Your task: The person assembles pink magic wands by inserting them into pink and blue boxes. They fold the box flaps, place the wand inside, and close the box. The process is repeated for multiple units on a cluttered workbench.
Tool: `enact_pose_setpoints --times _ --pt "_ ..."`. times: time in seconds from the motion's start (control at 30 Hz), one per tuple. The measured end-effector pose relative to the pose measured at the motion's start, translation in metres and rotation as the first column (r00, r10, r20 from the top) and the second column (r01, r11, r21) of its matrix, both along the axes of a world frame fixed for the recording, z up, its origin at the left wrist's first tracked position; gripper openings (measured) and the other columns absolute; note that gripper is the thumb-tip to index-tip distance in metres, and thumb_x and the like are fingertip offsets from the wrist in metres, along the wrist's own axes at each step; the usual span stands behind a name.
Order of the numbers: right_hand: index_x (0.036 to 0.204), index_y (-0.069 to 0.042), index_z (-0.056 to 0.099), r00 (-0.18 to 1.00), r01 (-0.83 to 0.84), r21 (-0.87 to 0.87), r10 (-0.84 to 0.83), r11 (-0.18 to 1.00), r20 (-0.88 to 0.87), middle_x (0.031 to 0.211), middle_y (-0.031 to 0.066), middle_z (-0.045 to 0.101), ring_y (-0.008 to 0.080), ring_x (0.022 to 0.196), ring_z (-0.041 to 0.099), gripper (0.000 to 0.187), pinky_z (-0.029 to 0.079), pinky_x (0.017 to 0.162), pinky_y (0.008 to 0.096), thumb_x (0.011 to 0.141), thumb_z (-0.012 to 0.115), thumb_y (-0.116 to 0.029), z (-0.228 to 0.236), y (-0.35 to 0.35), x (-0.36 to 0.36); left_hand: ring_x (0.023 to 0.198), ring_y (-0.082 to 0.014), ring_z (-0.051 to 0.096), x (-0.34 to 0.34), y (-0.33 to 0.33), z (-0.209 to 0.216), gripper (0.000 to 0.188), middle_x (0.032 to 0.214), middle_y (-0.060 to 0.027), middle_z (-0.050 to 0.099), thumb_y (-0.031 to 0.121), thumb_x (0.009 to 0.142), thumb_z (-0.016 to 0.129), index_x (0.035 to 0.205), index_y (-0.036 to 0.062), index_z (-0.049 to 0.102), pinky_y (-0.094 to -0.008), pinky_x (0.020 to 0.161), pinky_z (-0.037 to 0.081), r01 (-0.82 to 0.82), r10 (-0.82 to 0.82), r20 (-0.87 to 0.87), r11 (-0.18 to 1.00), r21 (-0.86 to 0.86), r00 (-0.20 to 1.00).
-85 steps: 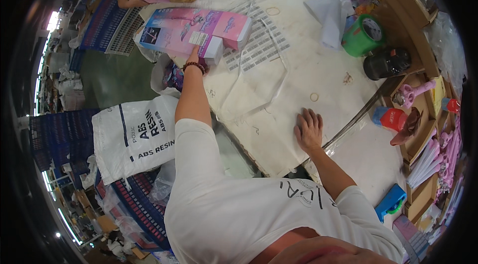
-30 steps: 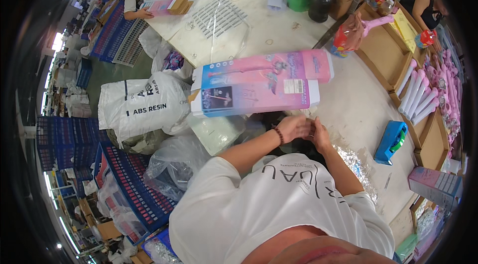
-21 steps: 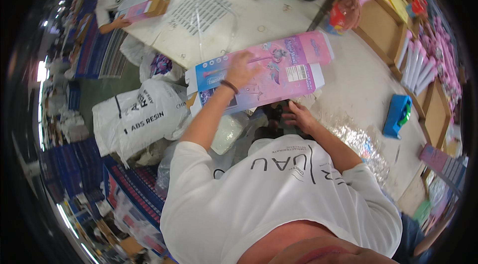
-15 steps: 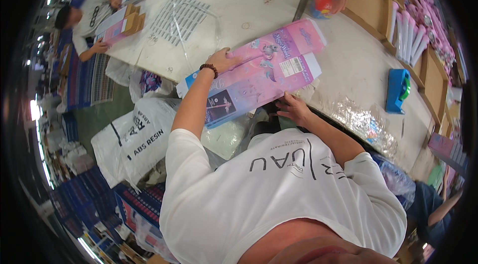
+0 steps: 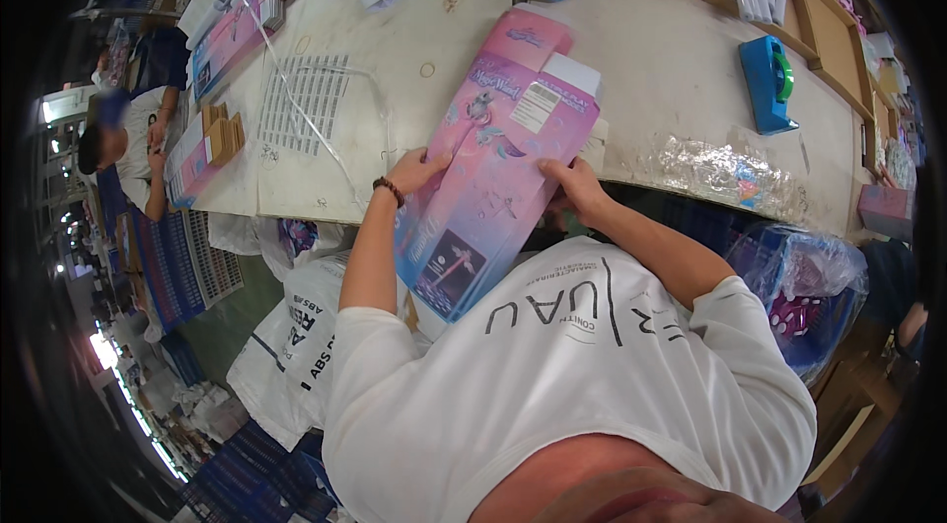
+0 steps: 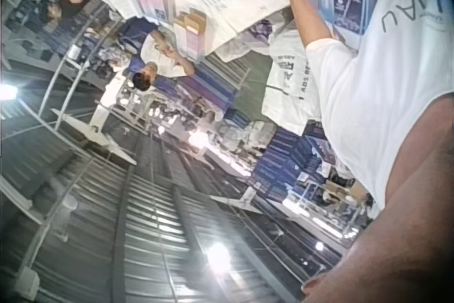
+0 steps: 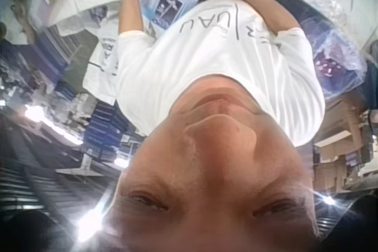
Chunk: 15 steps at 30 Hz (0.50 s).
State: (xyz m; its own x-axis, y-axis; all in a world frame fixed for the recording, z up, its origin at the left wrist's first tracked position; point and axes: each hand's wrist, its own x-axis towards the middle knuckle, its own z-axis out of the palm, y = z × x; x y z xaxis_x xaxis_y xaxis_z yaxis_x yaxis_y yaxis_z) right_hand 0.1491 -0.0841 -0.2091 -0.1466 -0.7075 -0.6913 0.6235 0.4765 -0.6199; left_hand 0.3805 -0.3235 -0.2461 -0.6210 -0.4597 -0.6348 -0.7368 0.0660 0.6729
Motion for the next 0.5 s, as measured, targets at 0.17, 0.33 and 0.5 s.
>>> enact_pose_setpoints --times 0.17,0.33,0.5 --pt "0.129 0.005 0.045 0.974 -0.116 -0.006 0.112 0.993 -0.196 0.117 0.0186 0.055 0.0272 0.101 0.062 0.069 0.059 0.073 0.0355 0.085 0.068 -0.042 0.042 -0.028 0.005 0.108 -0.0270 0.061 0.024 0.018 0.011 0.081 0.116 -0.0207 0.064 0.061 0.087 0.059 0.125 -0.0095 0.055 -0.0342 0.093 0.047 -0.129 0.133 0.028 0.985 -0.114 0.991" --pt "0.149 0.002 0.022 0.957 -0.278 -0.302 0.236 0.912 -0.170 0.127 0.0189 0.048 0.0284 0.112 0.057 0.078 0.057 0.081 0.0379 0.092 0.063 -0.031 0.063 -0.066 0.031 0.126 -0.0293 0.050 0.031 0.022 0.062 0.101 0.138 -0.0247 0.049 0.062 0.082 0.066 0.141 -0.0119 0.034 -0.0374 0.103 0.042 -0.233 0.204 -0.302 0.971 -0.063 0.931" --pt "0.156 -0.012 0.010 0.898 -0.437 -0.431 0.414 0.790 -0.152 0.144 0.0164 0.038 0.0289 0.124 0.049 0.075 0.050 0.097 0.0402 0.098 0.054 -0.031 0.058 -0.097 0.070 0.132 -0.0284 0.043 0.027 0.033 0.120 0.121 0.143 -0.0257 0.042 0.058 0.070 0.079 0.146 -0.0124 0.018 -0.0361 0.108 0.037 -0.169 0.094 -0.224 0.923 -0.344 0.970"
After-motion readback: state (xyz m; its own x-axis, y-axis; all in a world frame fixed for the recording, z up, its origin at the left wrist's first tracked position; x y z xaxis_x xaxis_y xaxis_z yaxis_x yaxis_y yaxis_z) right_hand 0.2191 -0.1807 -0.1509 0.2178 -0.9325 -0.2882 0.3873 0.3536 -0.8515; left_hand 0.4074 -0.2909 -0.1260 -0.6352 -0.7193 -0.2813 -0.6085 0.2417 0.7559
